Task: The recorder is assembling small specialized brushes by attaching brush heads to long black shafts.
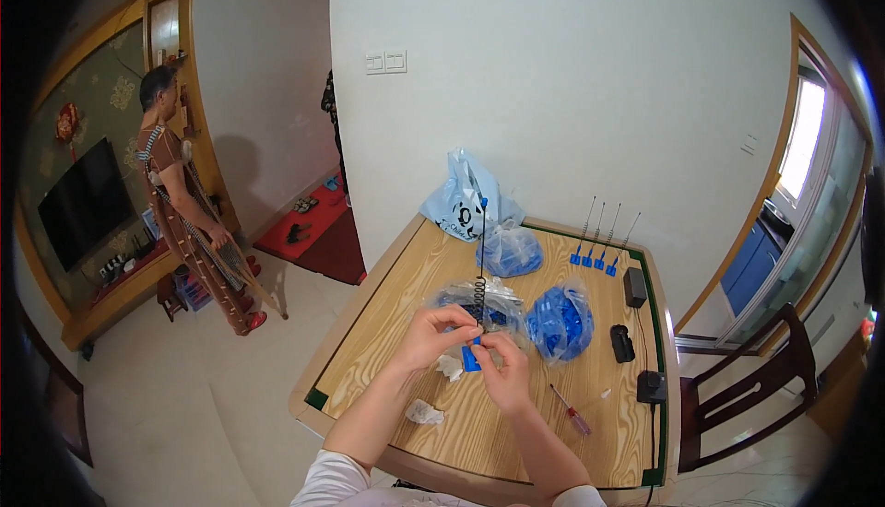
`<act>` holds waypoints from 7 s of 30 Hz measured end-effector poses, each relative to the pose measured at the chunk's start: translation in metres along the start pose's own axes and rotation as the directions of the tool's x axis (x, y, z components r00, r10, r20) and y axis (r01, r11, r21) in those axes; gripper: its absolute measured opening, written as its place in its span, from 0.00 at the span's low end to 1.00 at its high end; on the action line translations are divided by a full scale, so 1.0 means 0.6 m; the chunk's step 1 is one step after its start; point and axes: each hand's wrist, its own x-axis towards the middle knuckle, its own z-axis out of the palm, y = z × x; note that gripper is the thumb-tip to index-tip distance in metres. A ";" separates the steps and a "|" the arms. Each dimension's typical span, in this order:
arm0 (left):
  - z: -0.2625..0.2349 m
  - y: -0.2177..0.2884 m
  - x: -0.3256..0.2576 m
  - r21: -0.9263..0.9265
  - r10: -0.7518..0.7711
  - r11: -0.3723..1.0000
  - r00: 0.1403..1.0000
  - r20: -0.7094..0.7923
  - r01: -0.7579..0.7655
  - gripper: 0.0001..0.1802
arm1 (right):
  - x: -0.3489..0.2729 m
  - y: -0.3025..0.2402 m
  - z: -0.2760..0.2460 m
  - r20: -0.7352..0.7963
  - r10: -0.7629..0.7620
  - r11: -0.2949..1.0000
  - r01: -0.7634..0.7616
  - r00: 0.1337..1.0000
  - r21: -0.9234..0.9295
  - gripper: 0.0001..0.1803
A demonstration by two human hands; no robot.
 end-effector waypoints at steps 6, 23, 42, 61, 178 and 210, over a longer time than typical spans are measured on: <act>0.000 0.000 -0.002 -0.002 0.009 1.000 1.000 -0.007 -0.009 0.03 | 0.000 0.000 0.001 0.009 0.007 1.000 -0.007 1.000 -0.008 0.04; -0.004 -0.011 -0.003 -0.019 0.008 1.000 0.999 -0.035 -0.009 0.03 | 0.001 0.004 -0.001 0.004 -0.062 0.997 0.063 0.998 -0.043 0.04; -0.008 -0.012 -0.003 0.005 -0.067 0.998 0.996 -0.066 0.068 0.02 | 0.004 0.002 -0.001 0.033 -0.037 0.998 0.039 0.999 -0.052 0.05; -0.007 -0.026 -0.006 0.008 -0.101 0.995 0.992 -0.075 0.102 0.02 | -0.004 0.015 -0.003 0.035 -0.012 0.998 0.014 0.999 -0.055 0.05; -0.043 -0.299 -0.154 0.653 0.145 0.752 0.989 -0.029 -0.091 0.14 | -0.197 0.224 0.036 0.033 0.201 0.965 -0.192 0.979 -0.176 0.10; -0.042 -0.297 -0.151 0.648 0.138 0.757 0.990 -0.031 -0.085 0.13 | -0.199 0.229 0.036 0.022 0.172 0.973 -0.167 0.985 -0.160 0.09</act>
